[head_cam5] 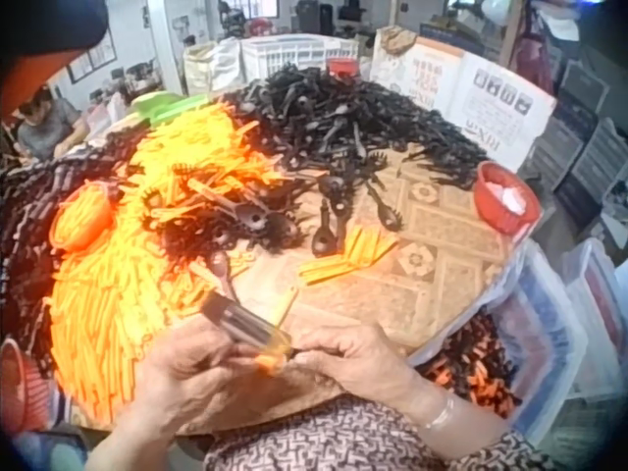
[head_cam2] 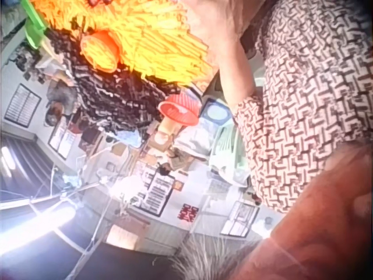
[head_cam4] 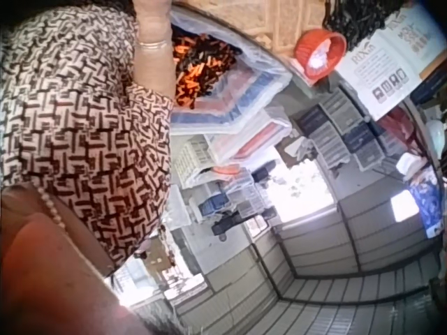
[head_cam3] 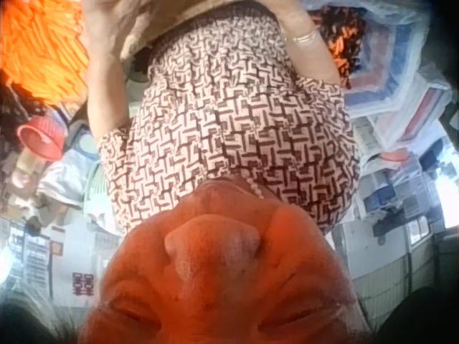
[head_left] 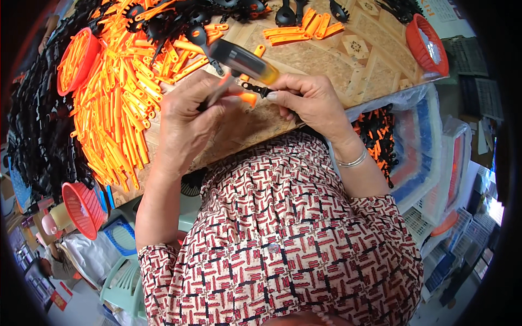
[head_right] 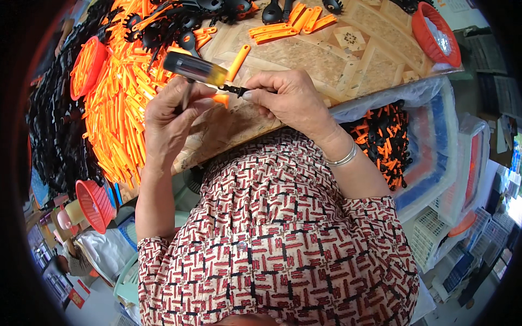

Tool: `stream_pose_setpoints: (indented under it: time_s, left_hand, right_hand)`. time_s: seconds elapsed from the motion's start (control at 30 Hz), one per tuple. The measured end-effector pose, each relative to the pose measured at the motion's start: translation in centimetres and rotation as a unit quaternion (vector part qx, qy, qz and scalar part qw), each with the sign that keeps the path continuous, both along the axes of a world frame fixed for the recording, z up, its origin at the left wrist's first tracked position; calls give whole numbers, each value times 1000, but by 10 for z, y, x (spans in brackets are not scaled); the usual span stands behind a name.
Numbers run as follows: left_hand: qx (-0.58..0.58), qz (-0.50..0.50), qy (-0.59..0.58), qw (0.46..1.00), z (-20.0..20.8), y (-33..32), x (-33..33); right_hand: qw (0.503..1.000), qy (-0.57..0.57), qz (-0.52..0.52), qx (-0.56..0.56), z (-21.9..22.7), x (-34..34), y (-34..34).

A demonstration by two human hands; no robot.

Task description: The person assembles small orange and black plastic components on a wooden workbench. Using a hammer, they repeatedly strike the joined parts to secure them together. The person handles the parts one at a time, picking them from piles on the table and placing the finished assemblies into a container.

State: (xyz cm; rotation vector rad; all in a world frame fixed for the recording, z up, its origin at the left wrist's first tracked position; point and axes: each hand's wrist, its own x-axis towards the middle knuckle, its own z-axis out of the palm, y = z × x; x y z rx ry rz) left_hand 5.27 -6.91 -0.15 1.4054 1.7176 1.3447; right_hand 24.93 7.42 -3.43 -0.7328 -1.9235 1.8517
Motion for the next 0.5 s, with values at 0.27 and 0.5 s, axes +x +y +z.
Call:
stream_pose_setpoints:
  time_s: [0.27, 0.5]
  left_hand:
    - [26, -18, 125, 992, 2, 6, 5]
    - [40, -42, 167, 984, 5, 7, 2]
  right_hand:
    - [999, 8, 32, 7, 9, -1, -3]
    - [998, -9, 54, -28, 18, -1, 1]
